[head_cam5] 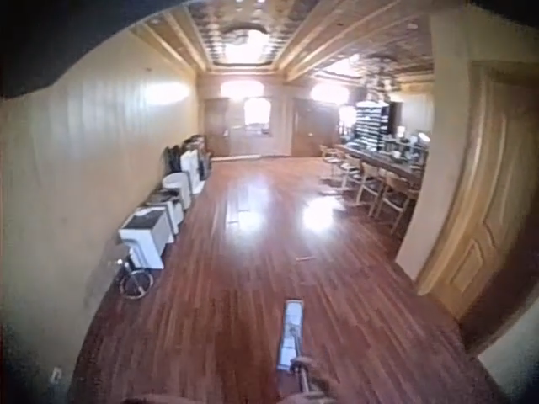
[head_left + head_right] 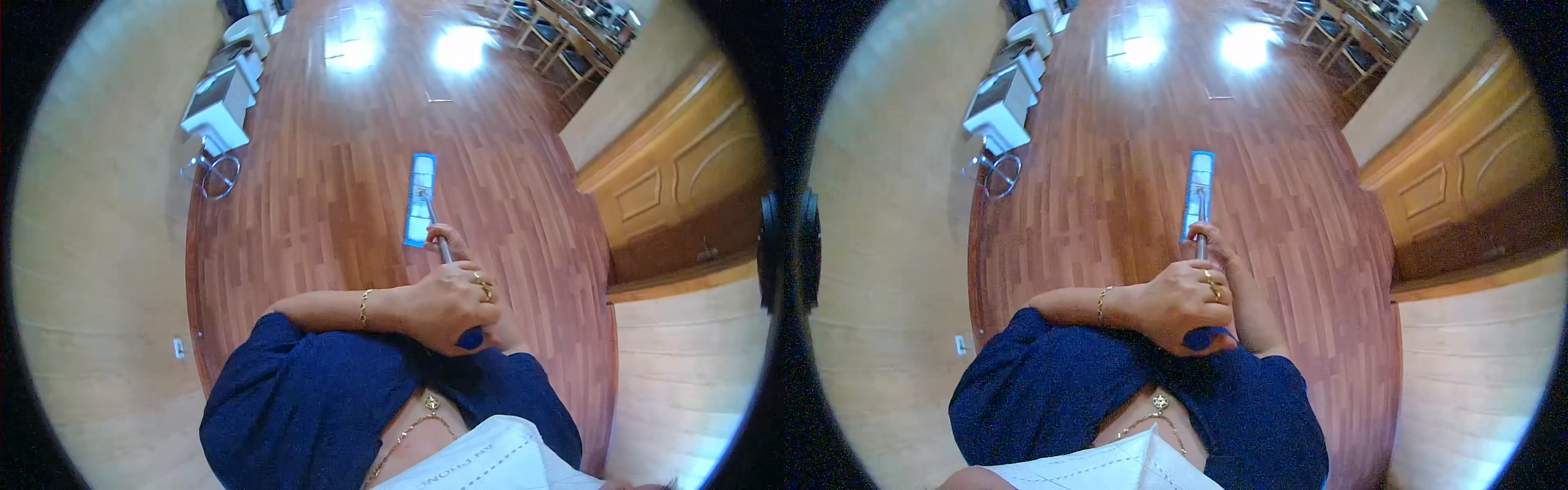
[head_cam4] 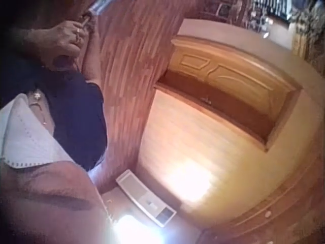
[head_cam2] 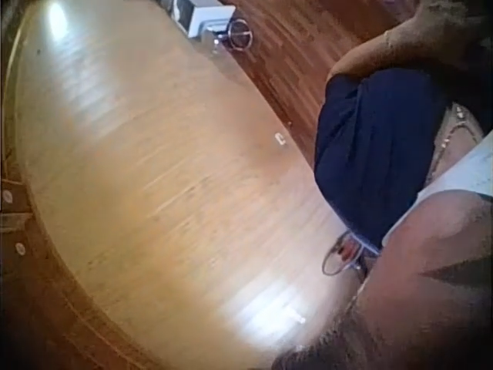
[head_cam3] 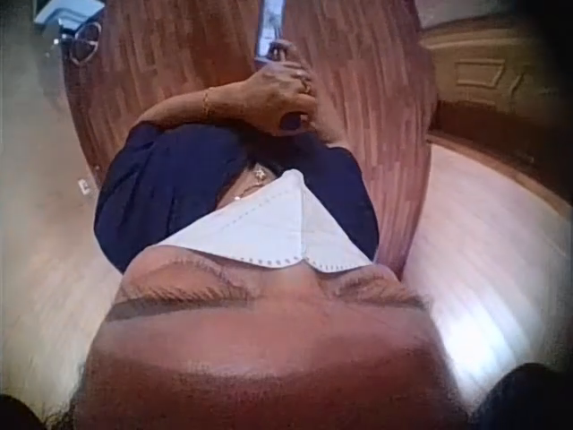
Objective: Mopping a wooden floor with a flat mop.
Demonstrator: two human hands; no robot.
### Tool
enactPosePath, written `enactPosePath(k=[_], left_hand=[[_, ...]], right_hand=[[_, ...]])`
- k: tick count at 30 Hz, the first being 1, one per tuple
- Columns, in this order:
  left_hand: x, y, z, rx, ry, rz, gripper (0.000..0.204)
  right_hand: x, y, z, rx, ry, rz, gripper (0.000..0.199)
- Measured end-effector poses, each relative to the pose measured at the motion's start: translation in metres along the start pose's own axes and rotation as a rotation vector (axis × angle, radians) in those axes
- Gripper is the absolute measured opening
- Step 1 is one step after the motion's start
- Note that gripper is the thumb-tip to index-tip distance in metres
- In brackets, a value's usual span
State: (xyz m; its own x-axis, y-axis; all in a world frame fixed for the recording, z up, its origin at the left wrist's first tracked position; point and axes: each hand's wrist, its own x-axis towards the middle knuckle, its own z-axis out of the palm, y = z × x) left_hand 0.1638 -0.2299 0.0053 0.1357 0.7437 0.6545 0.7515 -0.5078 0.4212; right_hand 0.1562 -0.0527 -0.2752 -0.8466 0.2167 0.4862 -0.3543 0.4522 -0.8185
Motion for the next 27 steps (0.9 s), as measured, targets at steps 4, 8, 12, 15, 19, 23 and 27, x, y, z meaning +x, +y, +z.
enactPosePath(k=[4,8,12,15,19,23,27], left_hand=[[-0.008,0.014,-0.011,-0.090,-0.068,0.005,0.032],[-0.012,0.006,-0.015,-0.180,-0.140,0.041,0.036],[-0.047,-0.051,0.002,-0.045,-0.074,-0.138,0.031],[-0.112,-0.102,0.020,0.109,-0.085,-0.431,0.027],[-0.171,-0.154,0.058,0.161,-0.072,-0.554,0.019],[-0.182,-0.163,0.072,-0.049,-0.183,-0.696,0.019],[-0.156,-0.159,0.068,-0.142,-0.383,-0.618,0.023]], right_hand=[[0.010,-0.010,0.032,0.141,-0.391,0.167,0.016],[0.020,-0.057,0.051,0.302,-0.519,0.345,0.032],[-0.002,-0.136,-0.046,0.401,-0.333,0.147,0.042],[-0.106,-0.231,-0.144,0.485,-0.224,0.001,0.051],[0.004,-0.315,-0.061,0.491,0.062,-0.201,0.063],[0.018,-0.311,-0.056,0.466,-0.300,-0.259,0.056],[-0.013,-0.332,-0.052,0.310,0.039,-0.146,0.053]])
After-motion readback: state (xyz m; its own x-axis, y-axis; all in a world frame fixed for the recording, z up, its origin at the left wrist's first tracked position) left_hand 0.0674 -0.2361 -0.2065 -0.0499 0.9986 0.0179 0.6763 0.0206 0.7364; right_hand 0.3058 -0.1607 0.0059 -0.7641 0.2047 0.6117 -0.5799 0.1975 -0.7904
